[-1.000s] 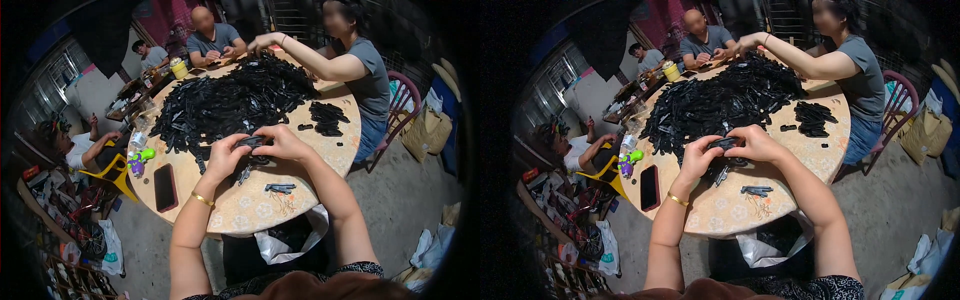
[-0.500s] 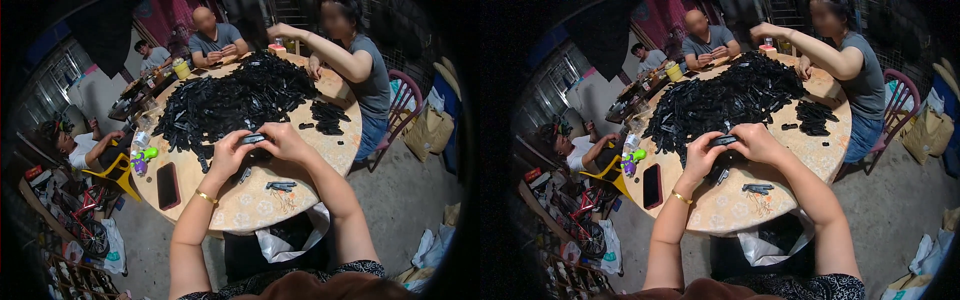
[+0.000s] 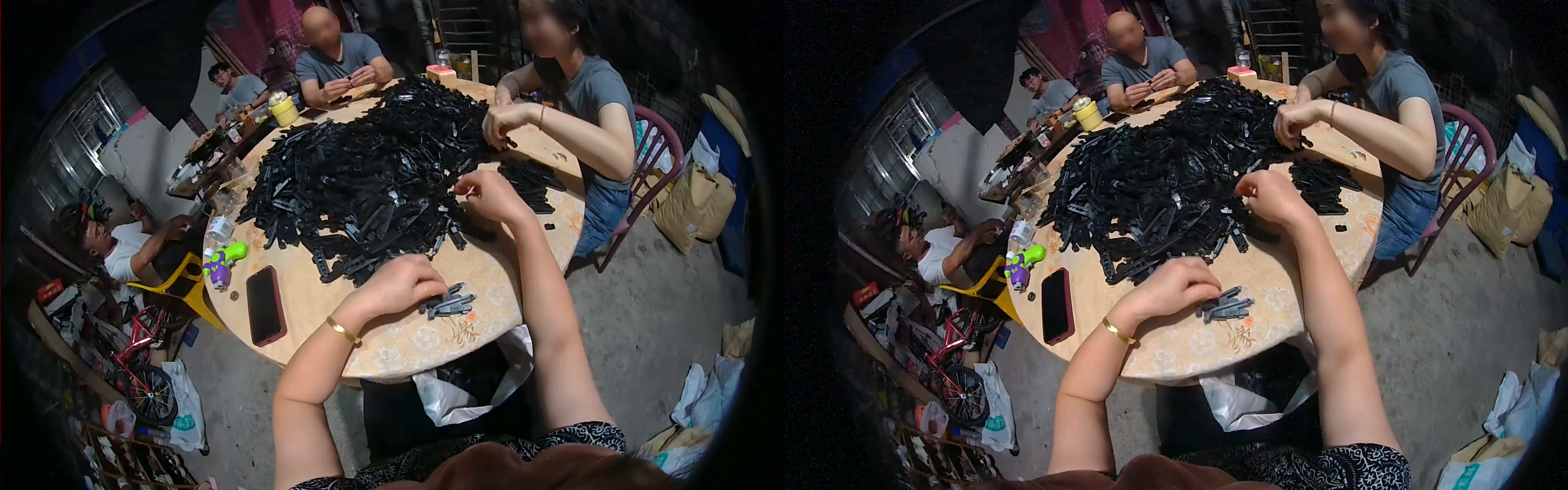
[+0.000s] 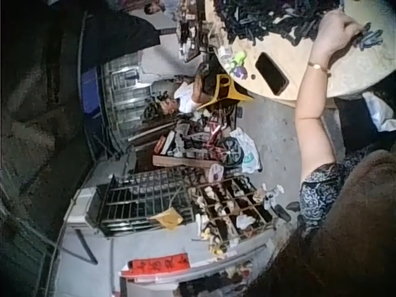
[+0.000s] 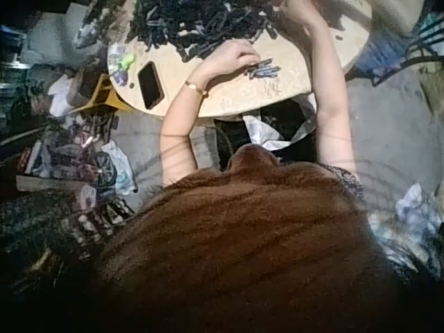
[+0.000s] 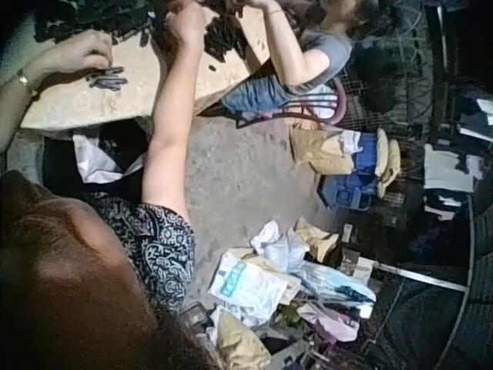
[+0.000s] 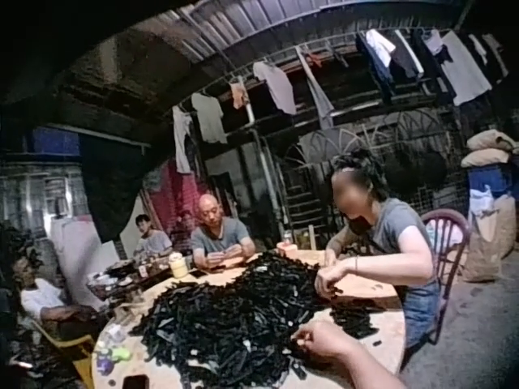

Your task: The person assembles plastic parts by attaching components together by hand and placing them on the table. The person then pushes parts into a bag beneath the table and continues assembling more plastic parts.

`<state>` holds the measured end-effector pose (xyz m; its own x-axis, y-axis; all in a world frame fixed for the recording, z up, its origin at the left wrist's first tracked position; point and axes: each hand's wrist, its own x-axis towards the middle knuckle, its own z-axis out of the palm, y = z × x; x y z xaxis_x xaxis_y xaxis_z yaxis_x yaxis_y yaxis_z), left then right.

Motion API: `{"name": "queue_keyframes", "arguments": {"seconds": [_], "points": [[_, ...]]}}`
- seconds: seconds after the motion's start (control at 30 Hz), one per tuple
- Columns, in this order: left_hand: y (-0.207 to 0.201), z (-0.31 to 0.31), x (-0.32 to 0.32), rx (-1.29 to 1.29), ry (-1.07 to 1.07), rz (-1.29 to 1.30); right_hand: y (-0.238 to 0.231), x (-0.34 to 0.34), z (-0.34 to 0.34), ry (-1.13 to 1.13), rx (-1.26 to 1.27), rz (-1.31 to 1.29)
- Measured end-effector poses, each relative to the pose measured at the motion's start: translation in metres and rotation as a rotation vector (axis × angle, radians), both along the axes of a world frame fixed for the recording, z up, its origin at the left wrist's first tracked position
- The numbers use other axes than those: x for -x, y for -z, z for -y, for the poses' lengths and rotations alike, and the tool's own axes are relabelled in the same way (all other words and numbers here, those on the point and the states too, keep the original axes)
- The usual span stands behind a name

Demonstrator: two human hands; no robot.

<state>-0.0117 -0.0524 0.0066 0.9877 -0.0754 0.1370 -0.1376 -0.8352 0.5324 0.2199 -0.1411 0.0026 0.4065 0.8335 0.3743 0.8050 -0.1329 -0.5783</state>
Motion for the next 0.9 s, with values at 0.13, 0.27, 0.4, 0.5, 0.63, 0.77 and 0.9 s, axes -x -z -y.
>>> {"name": "queue_keyframes", "arguments": {"seconds": [0.13,0.27,0.4,0.5,0.63,0.77,0.9], "points": [[-0.004,-0.007,0.003,-0.319,-0.345,0.285,-0.004,0.019,-0.003,-0.234,-0.007,0.122],[0.000,-0.010,-0.001,-0.365,-0.363,0.263,-0.006,0.037,-0.003,-0.355,-0.007,0.069],[0.014,-0.010,-0.008,-0.511,-0.407,0.248,-0.002,0.051,-0.013,-0.275,0.062,0.327],[0.024,-0.011,-0.012,-0.563,-0.574,0.287,0.002,0.056,-0.013,-0.199,0.045,0.442],[0.024,-0.012,-0.010,-0.544,-0.586,0.311,0.001,0.054,-0.014,-0.191,-0.096,0.412],[0.016,-0.019,-0.009,-0.371,-0.542,0.522,-0.004,0.056,-0.018,-0.265,-0.341,-0.209],[0.005,-0.033,-0.007,0.404,-0.678,0.508,-0.005,0.051,-0.020,-0.352,-0.390,-0.737]]}}
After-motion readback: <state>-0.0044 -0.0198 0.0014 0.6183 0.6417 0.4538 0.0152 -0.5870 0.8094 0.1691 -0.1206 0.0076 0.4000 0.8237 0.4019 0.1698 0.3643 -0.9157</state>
